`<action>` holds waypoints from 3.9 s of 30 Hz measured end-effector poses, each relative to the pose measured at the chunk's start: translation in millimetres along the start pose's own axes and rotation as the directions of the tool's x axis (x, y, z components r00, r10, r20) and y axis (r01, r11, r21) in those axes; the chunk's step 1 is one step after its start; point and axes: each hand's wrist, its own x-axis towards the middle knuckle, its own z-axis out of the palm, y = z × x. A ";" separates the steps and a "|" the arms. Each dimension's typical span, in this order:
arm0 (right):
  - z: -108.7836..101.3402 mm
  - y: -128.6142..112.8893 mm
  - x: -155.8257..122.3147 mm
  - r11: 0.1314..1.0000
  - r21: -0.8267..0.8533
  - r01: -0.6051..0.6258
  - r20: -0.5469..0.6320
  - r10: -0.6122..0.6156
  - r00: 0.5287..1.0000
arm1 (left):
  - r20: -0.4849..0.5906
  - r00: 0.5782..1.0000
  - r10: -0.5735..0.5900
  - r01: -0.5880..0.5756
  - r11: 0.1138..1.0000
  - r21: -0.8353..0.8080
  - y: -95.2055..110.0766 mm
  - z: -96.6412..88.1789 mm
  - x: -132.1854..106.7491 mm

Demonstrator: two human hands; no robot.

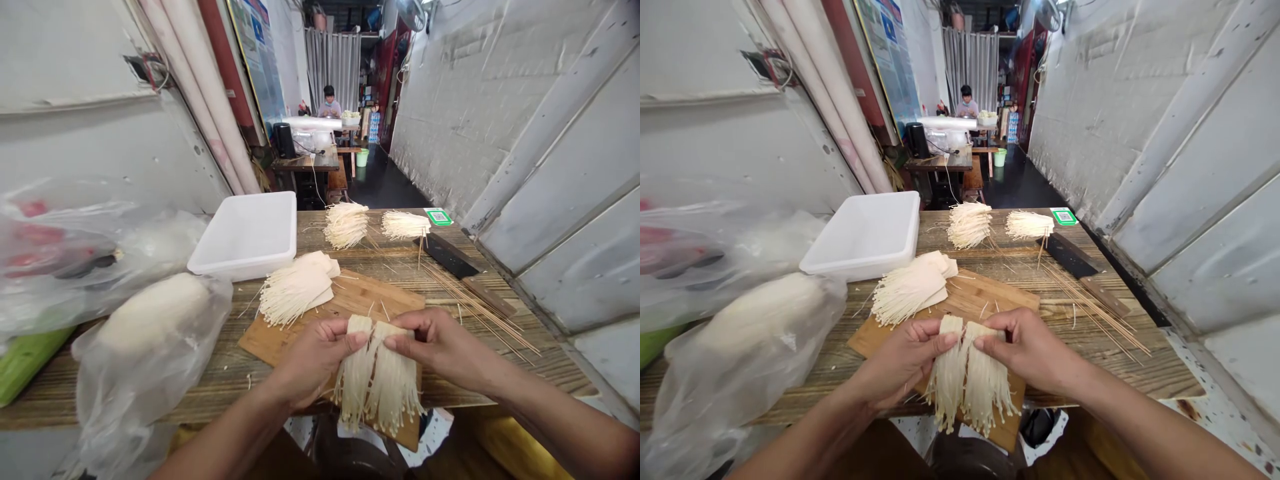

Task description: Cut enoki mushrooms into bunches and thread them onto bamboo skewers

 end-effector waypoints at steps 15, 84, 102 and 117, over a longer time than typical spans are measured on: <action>-0.6 -2.9 -2.0 0.998 -0.066 -0.016 -0.037 0.013 0.999 | -0.001 1.000 0.011 -0.011 1.000 0.009 1.9 5.5 0.5; -24.3 13.9 -57.5 0.778 -0.547 0.307 -0.087 -0.418 0.904 | -0.059 0.980 0.188 -0.170 0.958 0.230 -3.8 8.9 -8.5; -37.0 51.0 -52.6 0.466 -0.817 0.339 -0.060 -0.654 0.754 | 0.699 0.339 0.630 -0.794 -0.207 0.572 28.4 -25.4 50.9; 44.0 125.7 -36.7 0.303 -0.951 0.065 -0.077 -0.433 0.898 | 0.364 0.617 0.698 -0.322 -0.199 0.926 -91.1 -65.9 -20.0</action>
